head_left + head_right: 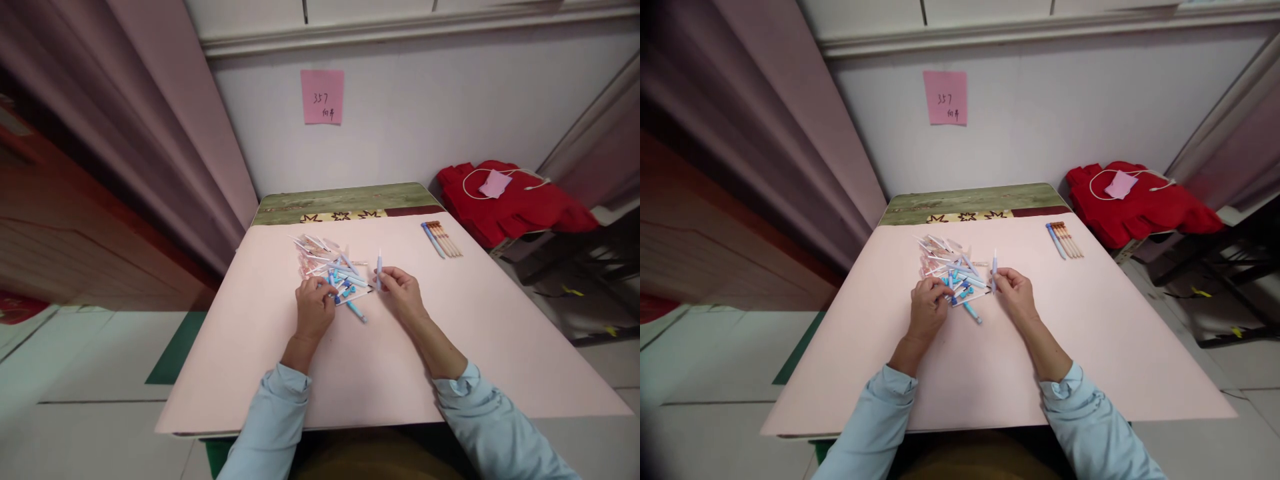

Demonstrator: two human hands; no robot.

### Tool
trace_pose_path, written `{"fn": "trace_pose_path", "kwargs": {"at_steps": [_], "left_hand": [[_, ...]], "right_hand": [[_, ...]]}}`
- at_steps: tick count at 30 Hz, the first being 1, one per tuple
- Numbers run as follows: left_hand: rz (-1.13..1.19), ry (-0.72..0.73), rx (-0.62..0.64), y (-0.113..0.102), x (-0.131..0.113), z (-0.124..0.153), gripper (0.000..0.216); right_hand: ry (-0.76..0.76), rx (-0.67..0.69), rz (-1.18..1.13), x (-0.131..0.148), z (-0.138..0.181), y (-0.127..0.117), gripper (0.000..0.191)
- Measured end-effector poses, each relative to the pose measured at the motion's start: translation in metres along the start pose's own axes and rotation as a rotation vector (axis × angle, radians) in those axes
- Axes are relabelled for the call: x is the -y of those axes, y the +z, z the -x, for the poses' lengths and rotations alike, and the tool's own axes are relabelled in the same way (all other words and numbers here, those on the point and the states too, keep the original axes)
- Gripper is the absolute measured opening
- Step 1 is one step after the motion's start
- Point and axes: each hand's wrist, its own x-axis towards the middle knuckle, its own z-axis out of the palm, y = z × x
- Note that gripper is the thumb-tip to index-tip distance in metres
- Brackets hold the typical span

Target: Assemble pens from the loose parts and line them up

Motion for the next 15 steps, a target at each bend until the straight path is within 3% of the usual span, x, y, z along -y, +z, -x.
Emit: {"fn": "trace_pose_path", "kwargs": {"at_steps": [6, 12, 15], "left_hand": [[0.014, -0.009, -0.035, -0.001, -0.002, 0.000, 0.028], [0.026, -0.126, -0.172, 0.000, 0.006, -0.002, 0.026], [0.047, -0.190, -0.241, -0.001, 0.013, -0.003, 0.023]], "right_hand": [[-0.066, -0.049, 0.137, -0.004, -0.003, -0.007, 0.030], [-0.171, -0.195, 0.800, -0.003, -0.005, -0.023, 0.022], [-0.184, -0.193, 0.998, -0.001, -0.005, -0.026, 0.022]]}}
